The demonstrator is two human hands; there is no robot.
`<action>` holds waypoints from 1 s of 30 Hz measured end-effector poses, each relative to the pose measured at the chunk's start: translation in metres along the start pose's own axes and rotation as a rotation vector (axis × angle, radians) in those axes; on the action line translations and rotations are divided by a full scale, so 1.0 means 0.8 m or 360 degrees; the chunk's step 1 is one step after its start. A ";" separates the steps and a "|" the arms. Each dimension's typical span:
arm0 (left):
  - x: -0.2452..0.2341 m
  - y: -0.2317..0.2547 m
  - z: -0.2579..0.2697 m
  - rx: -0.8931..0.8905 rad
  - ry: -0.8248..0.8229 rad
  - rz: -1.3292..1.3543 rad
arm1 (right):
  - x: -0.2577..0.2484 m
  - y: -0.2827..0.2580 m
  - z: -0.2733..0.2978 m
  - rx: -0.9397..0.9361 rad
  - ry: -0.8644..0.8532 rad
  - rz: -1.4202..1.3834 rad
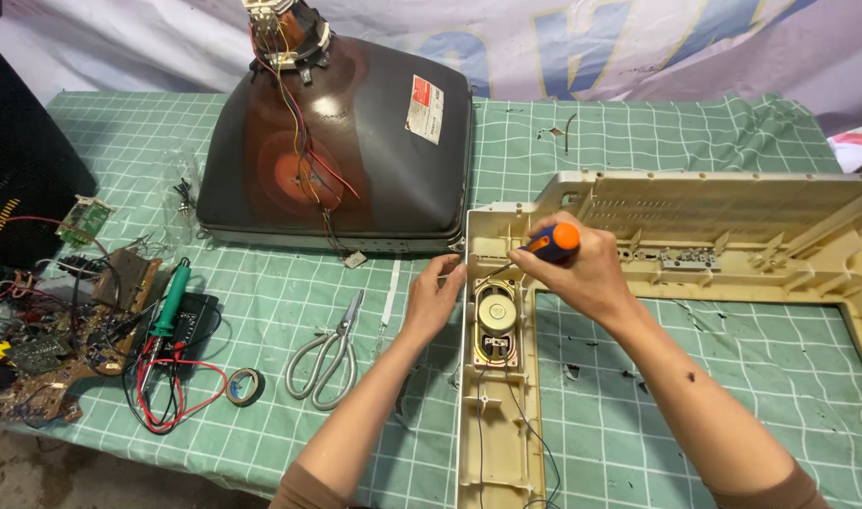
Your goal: The person uses a screwdriver to tighten screws on a speaker component inside a beige plastic casing. They manipulate wires and adjust the speaker's position within the frame while working on a green checkered table.
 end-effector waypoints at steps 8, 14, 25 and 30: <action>0.006 0.037 0.001 0.0222 -0.0101 0.0000 | -0.009 -0.019 0.004 0.0063 -0.0056 -0.0047; 0.007 0.038 0.005 0.0326 -0.0156 -0.0160 | 0.016 -0.017 0.008 -0.0002 -0.0201 -0.0074; 0.005 0.046 0.013 0.0405 -0.0234 -0.0176 | 0.028 -0.027 0.022 -0.0148 -0.0332 -0.0069; 0.000 0.060 0.014 0.0469 -0.0216 -0.0259 | 0.008 -0.028 0.027 -0.0104 -0.0210 -0.0006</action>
Point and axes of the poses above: each hand's wrist, its own z-axis away from the middle knuckle, its own x-axis out of the palm, y = z × x, the point moved 7 cm from there along -z, towards the middle knuckle, and after that the axes turned 4 degrees about y, right-handed, at the moved point
